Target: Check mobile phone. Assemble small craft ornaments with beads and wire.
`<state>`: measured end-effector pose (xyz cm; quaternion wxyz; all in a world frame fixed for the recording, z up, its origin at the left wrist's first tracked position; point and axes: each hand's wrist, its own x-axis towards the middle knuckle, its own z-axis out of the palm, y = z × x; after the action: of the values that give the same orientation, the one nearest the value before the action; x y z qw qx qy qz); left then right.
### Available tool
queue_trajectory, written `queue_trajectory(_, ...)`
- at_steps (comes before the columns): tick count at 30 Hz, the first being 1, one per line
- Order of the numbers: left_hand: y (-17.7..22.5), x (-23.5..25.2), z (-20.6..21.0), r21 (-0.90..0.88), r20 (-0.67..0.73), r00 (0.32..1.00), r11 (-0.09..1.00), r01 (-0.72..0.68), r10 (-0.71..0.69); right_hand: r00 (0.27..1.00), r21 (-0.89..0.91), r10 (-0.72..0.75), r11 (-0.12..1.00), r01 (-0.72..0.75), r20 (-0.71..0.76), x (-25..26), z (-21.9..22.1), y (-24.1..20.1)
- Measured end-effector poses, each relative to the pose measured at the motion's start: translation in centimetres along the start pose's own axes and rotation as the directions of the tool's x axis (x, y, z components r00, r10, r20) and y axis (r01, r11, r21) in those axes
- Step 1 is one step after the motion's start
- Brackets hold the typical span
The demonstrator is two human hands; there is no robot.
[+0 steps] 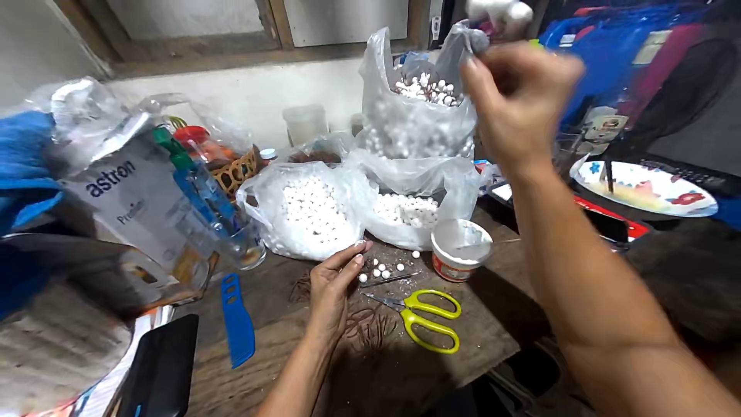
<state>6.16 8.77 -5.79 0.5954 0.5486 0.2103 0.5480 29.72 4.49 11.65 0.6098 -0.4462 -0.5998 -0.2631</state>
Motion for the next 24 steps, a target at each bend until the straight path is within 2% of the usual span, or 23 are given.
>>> queue_trajectory(1,-0.2,0.0,-0.1,0.009,0.011,1.0,1.0,-0.018,0.018,0.978,-0.026,0.181,0.983,-0.18,0.099,3.2,0.7,1.8)
queue_trajectory(2,-0.2,0.1,-0.3,0.027,0.016,0.999,0.999,-0.032,0.032,0.913,-0.073,0.36,0.933,-0.353,0.192,5.9,1.3,3.5)
queue_trajectory(3,-0.1,0.1,-0.4,0.05,0.015,0.999,0.998,-0.044,0.044,0.838,-0.136,0.487,0.874,-0.467,0.246,7.7,1.7,4.9)
queue_trajectory(4,0.0,0.2,-0.6,0.073,0.01,0.998,0.996,-0.055,0.055,0.792,-0.18,0.546,0.838,-0.515,0.273,8.6,1.8,5.7)
queue_trajectory(5,0.3,0.4,-0.7,0.092,-0.003,0.998,0.994,-0.065,0.066,0.795,-0.183,0.536,0.844,-0.504,0.284,8.9,1.5,5.8)
queue_trajectory(7,0.6,0.6,-1.0,0.105,-0.051,0.997,0.993,-0.059,0.065,0.866,-0.099,0.418,0.908,-0.407,0.276,7.2,1.1,4.1)
queue_trajectory(9,0.6,0.7,-1.6,0.097,-0.073,0.996,0.995,-0.036,0.043,0.912,0.065,0.277,0.949,-0.31,0.304,3.1,0.9,1.6)
queue_trajectory(11,0.9,0.9,-2.4,0.139,-0.101,0.993,0.99,-0.039,0.053,0.91,0.141,0.12,0.972,-0.189,0.397,-1.7,0.8,-0.7)
queue_trajectory(14,1.1,1.9,-2.8,0.13,-0.232,0.97,0.991,-0.038,0.067,0.828,0.155,0.011,0.981,-0.118,0.56,-8.3,1.3,-3.2)
queue_trajectory(17,0.9,2.2,-3.0,0.133,-0.273,0.961,0.991,-0.016,0.052,0.707,0.129,0.058,0.97,-0.207,0.705,-13.1,3.0,-3.1)
queue_trajectory(21,1.0,2.3,-2.8,0.128,-0.283,0.959,0.992,0.005,0.032,0.5,0.026,0.135,0.953,-0.301,0.856,-15.7,5.2,-2.4)
queue_trajectory(24,1.2,2.4,-2.8,0.129,-0.282,0.959,0.992,-0.001,0.037,0.421,-0.006,0.124,0.962,-0.271,0.899,-16.2,7.1,-1.9)
